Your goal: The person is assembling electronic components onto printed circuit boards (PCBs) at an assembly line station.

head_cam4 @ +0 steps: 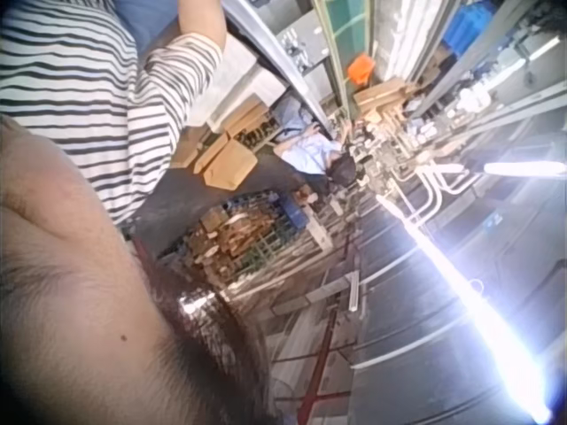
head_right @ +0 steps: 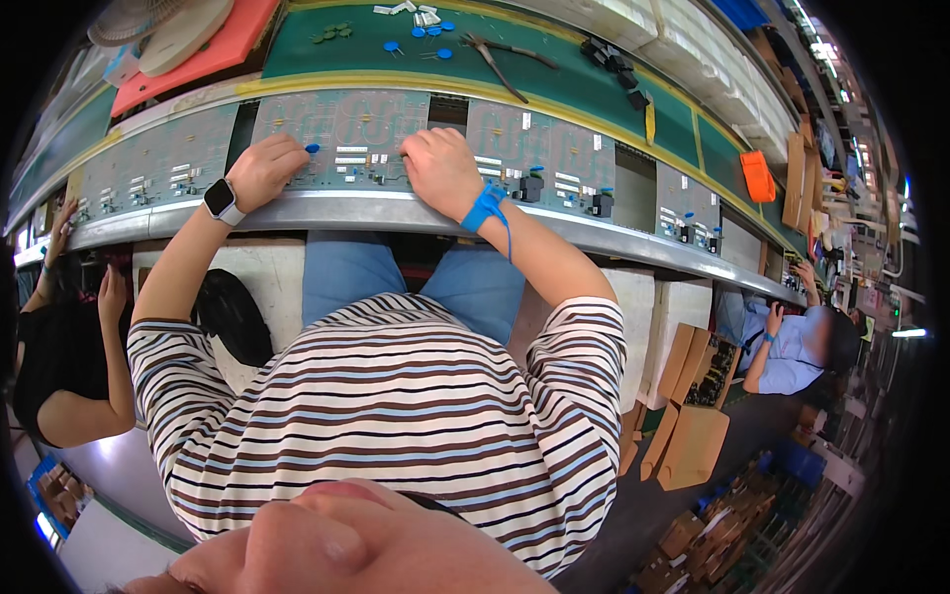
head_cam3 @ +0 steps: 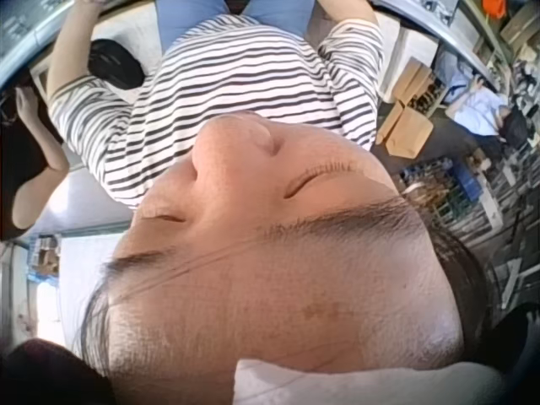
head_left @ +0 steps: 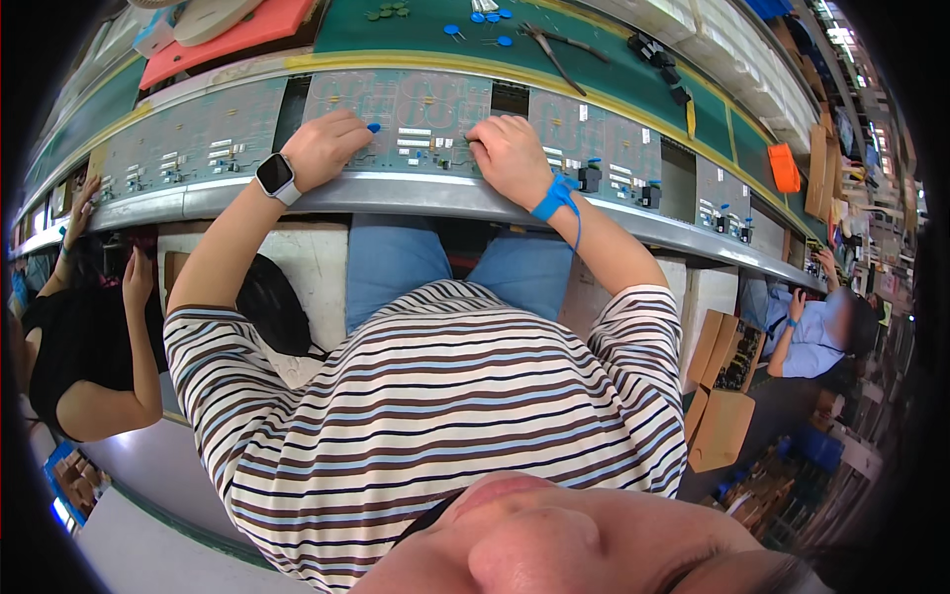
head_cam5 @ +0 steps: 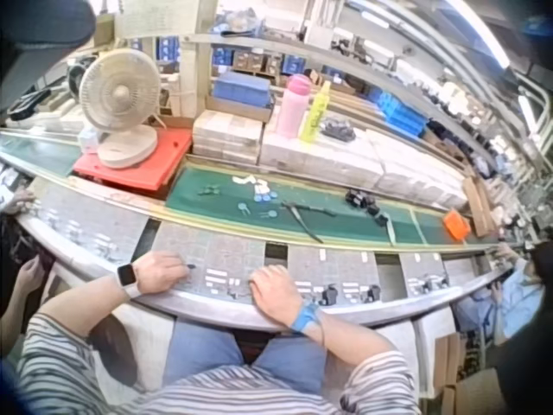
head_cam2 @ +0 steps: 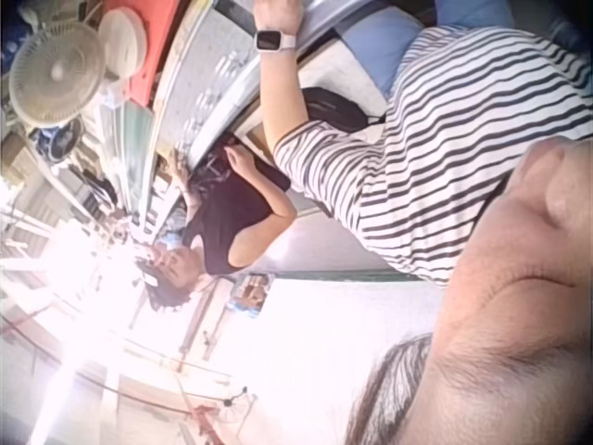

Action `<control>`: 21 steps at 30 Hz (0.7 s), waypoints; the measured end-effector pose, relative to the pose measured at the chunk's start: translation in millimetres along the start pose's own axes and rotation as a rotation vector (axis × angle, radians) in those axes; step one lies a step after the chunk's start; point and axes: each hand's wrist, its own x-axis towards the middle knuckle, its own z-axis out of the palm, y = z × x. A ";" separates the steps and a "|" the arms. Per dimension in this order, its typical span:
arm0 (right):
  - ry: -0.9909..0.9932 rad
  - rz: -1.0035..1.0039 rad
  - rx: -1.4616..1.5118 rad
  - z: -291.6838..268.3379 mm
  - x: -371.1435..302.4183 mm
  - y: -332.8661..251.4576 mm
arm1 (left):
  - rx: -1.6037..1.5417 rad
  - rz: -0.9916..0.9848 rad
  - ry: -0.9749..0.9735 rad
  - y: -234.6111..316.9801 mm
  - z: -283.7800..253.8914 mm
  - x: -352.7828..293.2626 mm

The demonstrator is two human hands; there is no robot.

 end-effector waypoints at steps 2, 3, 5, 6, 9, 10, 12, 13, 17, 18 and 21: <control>0.002 -0.007 -0.003 0.2 -0.5 1.2 | 0.011 0.007 -0.017 -0.3 -0.3 0.3; 0.002 -0.004 -0.004 -0.1 -0.6 1.7 | 0.009 0.009 -0.017 -0.9 -0.2 0.2; -0.003 -0.019 -0.005 -1.0 -0.6 2.7 | -0.018 -0.007 -0.017 -2.2 0.5 0.4; -0.004 -0.017 -0.006 -1.2 -0.6 2.9 | -0.021 -0.006 -0.018 -1.8 0.8 0.8; -0.012 -0.018 -0.010 -2.4 -0.8 2.5 | -0.045 -0.030 -0.004 -0.7 0.9 1.4; -0.021 -0.015 -0.028 -3.1 -0.9 2.0 | -0.040 -0.036 -0.017 -0.9 1.0 1.5; -0.032 -0.010 -0.047 -2.6 -1.4 2.1 | -0.037 -0.041 -0.029 -1.2 1.6 2.6; -0.024 -0.031 -0.077 -1.1 -1.4 3.0 | -0.029 -0.026 -0.015 -1.3 2.1 3.9; -0.058 -0.110 -0.183 -3.9 2.3 2.3 | -0.020 -0.003 0.012 -1.4 2.2 4.9; -0.060 -0.115 -0.179 -5.7 3.9 -0.4 | -0.018 -0.009 0.013 -1.1 1.1 3.9; -0.170 -0.109 -0.325 -13.4 17.5 -11.4 | -0.005 -0.018 0.020 -0.7 -1.5 3.0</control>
